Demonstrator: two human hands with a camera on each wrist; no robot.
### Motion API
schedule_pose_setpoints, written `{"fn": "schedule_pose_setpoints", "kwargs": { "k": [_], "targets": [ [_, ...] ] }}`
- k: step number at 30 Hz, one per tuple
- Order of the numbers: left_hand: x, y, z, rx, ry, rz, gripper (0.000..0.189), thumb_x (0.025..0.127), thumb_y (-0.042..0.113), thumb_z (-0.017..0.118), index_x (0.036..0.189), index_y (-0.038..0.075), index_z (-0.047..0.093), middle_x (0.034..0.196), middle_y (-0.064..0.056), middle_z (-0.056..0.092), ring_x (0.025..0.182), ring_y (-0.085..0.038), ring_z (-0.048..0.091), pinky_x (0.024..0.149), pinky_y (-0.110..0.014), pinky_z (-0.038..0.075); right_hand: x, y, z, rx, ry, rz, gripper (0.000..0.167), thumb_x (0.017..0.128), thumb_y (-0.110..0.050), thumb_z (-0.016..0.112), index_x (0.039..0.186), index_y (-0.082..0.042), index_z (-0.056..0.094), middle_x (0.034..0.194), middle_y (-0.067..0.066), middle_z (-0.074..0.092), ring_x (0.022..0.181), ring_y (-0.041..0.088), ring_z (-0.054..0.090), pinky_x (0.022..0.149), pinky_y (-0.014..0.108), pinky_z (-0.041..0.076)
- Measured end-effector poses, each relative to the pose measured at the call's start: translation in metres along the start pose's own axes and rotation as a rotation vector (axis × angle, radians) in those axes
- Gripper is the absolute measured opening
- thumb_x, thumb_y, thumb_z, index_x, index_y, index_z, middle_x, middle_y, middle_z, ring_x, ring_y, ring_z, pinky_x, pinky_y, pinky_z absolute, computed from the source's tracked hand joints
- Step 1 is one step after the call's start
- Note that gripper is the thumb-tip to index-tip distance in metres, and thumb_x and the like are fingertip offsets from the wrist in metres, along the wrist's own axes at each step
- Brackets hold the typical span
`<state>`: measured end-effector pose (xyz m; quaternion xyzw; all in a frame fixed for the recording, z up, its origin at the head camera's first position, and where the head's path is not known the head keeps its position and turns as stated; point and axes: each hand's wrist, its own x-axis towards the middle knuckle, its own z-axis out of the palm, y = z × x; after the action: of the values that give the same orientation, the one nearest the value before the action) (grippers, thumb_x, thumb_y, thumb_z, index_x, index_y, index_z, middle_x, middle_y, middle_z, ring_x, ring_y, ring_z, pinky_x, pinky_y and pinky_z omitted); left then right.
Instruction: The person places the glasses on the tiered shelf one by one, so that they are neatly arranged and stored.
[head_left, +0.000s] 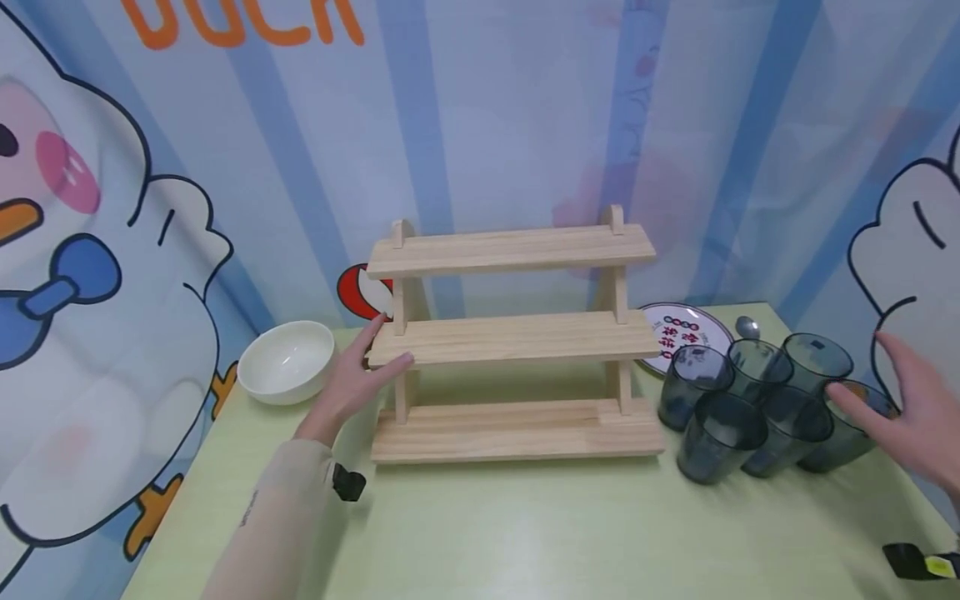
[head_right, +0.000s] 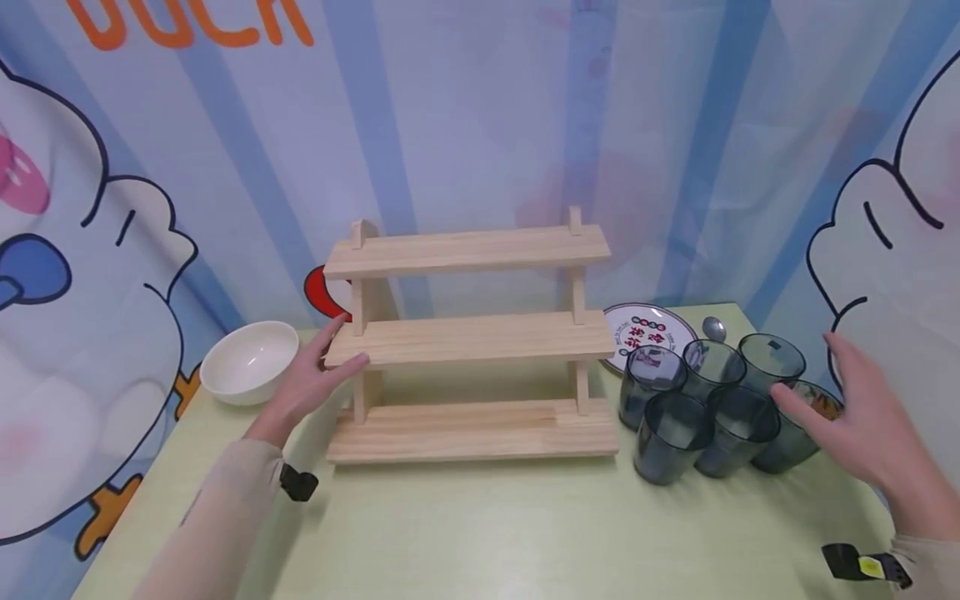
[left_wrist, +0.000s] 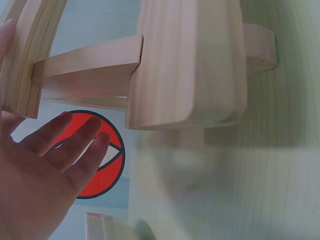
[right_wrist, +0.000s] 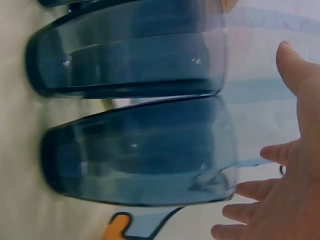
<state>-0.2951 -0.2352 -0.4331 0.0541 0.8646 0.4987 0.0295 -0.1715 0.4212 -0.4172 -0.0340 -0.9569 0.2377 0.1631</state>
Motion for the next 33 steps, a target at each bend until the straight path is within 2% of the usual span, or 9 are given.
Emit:
{"fn": "schedule_pose_setpoints", "kwargs": {
  "k": [6,9,13,16,21,23,25,28,33],
  "targets": [
    [0.001,-0.001,0.002,-0.021,0.001,0.003,0.100,0.090,0.063,0.076,0.168,0.041,0.017,0.171,-0.004,0.028,0.150,-0.033,0.038,0.118,-0.058,0.038,-0.017,0.014,0.016,0.147,-0.022,0.080,0.087,0.111,-0.038,0.046,0.162,0.010,-0.006,0.164,0.044,-0.003,0.146,0.068,0.008,0.109,0.082,0.019],
    [0.000,-0.003,0.004,-0.041,-0.006,-0.010,0.100,0.090,0.061,0.077,0.167,0.042,0.017,0.171,-0.004,0.028,0.151,-0.033,0.037,0.118,-0.059,0.038,-0.023,0.021,0.023,0.215,-0.048,0.104,0.082,0.112,-0.032,0.046,0.161,0.013,-0.004,0.157,0.051,0.009,0.137,0.071,0.023,0.107,0.041,0.047],
    [-0.001,-0.005,0.006,-0.086,-0.010,-0.004,0.096,0.092,0.055,0.077,0.167,0.043,0.018,0.172,-0.004,0.026,0.152,-0.033,0.036,0.119,-0.059,0.036,-0.030,0.039,0.037,0.299,-0.021,0.111,0.079,0.111,-0.023,0.052,0.164,0.007,0.003,0.153,0.052,0.022,0.132,0.069,0.033,0.071,0.000,0.030],
    [-0.001,-0.006,0.007,-0.137,-0.011,0.014,0.093,0.095,0.050,0.077,0.167,0.043,0.019,0.172,-0.004,0.026,0.151,-0.033,0.037,0.119,-0.058,0.038,-0.032,0.062,0.052,0.346,0.023,0.104,0.081,0.109,-0.022,0.058,0.169,-0.009,0.006,0.162,0.042,0.022,0.149,0.049,0.034,0.085,-0.003,0.032],
    [-0.002,-0.010,0.011,-0.228,-0.014,0.023,0.090,0.097,0.042,0.077,0.166,0.044,0.019,0.172,-0.003,0.025,0.146,-0.034,0.045,0.114,-0.056,0.044,-0.031,0.098,0.071,0.338,0.040,0.117,0.087,0.104,-0.023,0.068,0.169,-0.032,0.011,0.169,0.022,0.028,0.145,0.014,0.047,0.098,0.008,0.044],
    [-0.003,-0.012,0.013,-0.260,-0.008,0.020,0.090,0.097,0.040,0.077,0.166,0.045,0.020,0.172,-0.001,0.025,0.144,-0.034,0.047,0.112,-0.056,0.046,-0.031,0.105,0.076,0.347,0.045,0.137,0.088,0.102,-0.023,0.071,0.169,-0.033,0.014,0.167,0.010,0.034,0.137,0.008,0.051,0.094,0.009,0.047],
    [-0.004,-0.013,0.015,-0.290,-0.001,0.018,0.088,0.097,0.039,0.077,0.165,0.046,0.022,0.171,0.000,0.026,0.142,-0.034,0.049,0.111,-0.055,0.047,-0.033,0.104,0.076,0.378,0.041,0.159,0.087,0.102,-0.021,0.070,0.169,-0.032,0.015,0.169,0.010,0.033,0.145,0.025,0.048,0.103,0.016,0.046],
    [-0.004,-0.015,0.018,-0.312,0.015,0.016,0.088,0.097,0.037,0.078,0.166,0.045,0.023,0.170,0.000,0.029,0.140,-0.034,0.051,0.109,-0.055,0.049,-0.036,0.103,0.078,0.352,0.082,0.179,0.085,0.102,-0.024,0.071,0.168,-0.033,0.018,0.160,-0.009,0.041,0.128,-0.006,0.048,0.097,0.006,0.041],
    [-0.003,-0.014,0.022,-0.346,0.041,0.010,0.088,0.096,0.034,0.079,0.165,0.043,0.027,0.165,-0.003,0.036,0.134,-0.035,0.054,0.107,-0.056,0.050,-0.041,0.080,0.070,0.342,0.122,0.256,0.083,0.102,-0.026,0.071,0.167,-0.033,0.020,0.157,-0.012,0.047,0.139,0.000,0.045,0.112,0.014,0.035]
  ]
}}
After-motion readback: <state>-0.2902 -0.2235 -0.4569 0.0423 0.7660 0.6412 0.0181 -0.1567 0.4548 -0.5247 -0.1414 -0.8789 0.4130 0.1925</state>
